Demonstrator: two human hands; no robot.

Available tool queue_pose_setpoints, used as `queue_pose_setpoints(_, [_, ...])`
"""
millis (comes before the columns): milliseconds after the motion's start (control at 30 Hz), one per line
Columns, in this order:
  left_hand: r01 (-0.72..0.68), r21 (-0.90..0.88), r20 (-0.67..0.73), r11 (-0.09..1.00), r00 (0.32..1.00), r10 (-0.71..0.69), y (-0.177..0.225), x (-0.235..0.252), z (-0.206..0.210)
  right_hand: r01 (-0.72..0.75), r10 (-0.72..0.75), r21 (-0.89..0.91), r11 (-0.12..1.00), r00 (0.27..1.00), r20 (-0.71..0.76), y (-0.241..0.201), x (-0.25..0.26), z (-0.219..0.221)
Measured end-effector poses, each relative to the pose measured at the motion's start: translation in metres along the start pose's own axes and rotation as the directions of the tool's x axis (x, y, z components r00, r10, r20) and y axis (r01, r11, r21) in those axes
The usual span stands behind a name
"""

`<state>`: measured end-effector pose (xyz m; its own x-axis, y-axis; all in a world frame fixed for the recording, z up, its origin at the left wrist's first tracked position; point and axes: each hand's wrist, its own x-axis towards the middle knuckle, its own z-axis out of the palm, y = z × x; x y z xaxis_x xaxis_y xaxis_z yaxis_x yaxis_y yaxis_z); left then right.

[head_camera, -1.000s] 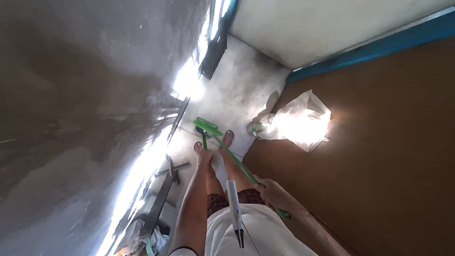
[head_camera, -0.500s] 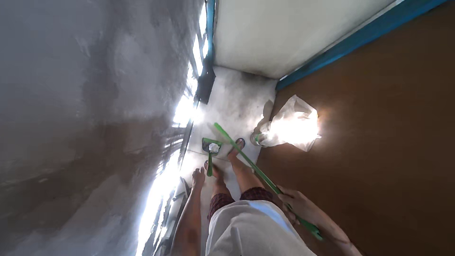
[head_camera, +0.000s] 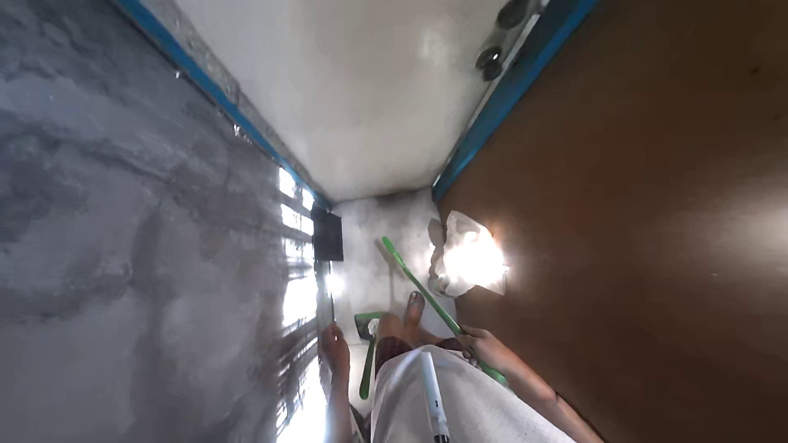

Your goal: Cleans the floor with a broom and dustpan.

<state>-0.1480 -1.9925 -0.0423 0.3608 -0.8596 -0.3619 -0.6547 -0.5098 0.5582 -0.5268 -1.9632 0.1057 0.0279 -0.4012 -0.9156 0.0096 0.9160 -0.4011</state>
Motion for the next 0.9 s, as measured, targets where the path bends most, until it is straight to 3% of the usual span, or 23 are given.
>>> queue_pose_setpoints(133, [-0.308, -0.064, 0.14, 0.949, 0.939, 0.314, 0.144, 0.068, 0.008, 0.101, -0.098, 0.119, 0.988, 0.995, -0.034, -0.014, 0.01, -0.008])
queue_pose_setpoints(233, [-0.536, -0.096, 0.206, 0.839, 0.813, 0.544, 0.261, 0.118, 0.024, 0.127, -0.112, 0.227, 0.966, 0.991, -0.079, -0.03, 0.018, -0.013])
queue_pose_setpoints(333, [-0.667, -0.117, 0.286, 0.736, 0.687, 0.668, 0.382, 0.157, 0.042, 0.13, -0.102, 0.234, 0.963, 0.987, -0.127, -0.046, 0.032, -0.016])
queue_pose_setpoints(433, [-0.804, -0.103, 0.38, 0.586, 0.513, 0.77, 0.49, 0.197, 0.068, 0.134, -0.092, 0.27, 0.953, 0.982, -0.163, -0.062, 0.054, -0.018])
queue_pose_setpoints(567, [-0.959, -0.103, 0.424, 0.264, 0.198, 0.884, 0.609, 0.244, 0.116, 0.124, -0.031, 0.476, 0.871, 0.98, -0.198, -0.094, 0.091, -0.004])
queue_pose_setpoints(633, [-0.986, -0.081, 0.49, 0.149, 0.09, 0.867, 0.661, 0.264, 0.145, 0.128, 0.004, 0.63, 0.766, 0.979, -0.204, -0.119, 0.109, 0.01])
queue_pose_setpoints(733, [-0.996, -0.061, 0.598, 0.058, 0.01, 0.802, 0.714, 0.285, 0.185, 0.163, 0.008, 0.793, 0.588, 0.978, -0.207, -0.157, 0.133, 0.032])
queue_pose_setpoints(833, [-0.996, -0.087, 0.655, -0.013, -0.067, 0.753, 0.733, 0.304, 0.216, 0.215, 0.022, 0.922, 0.323, 0.972, -0.234, -0.191, 0.162, 0.052])
queue_pose_setpoints(900, [-0.992, -0.123, 0.651, 0.014, -0.07, 0.755, 0.741, 0.308, 0.23, 0.22, 0.049, 0.97, 0.109, 0.973, -0.226, -0.207, 0.189, 0.059])
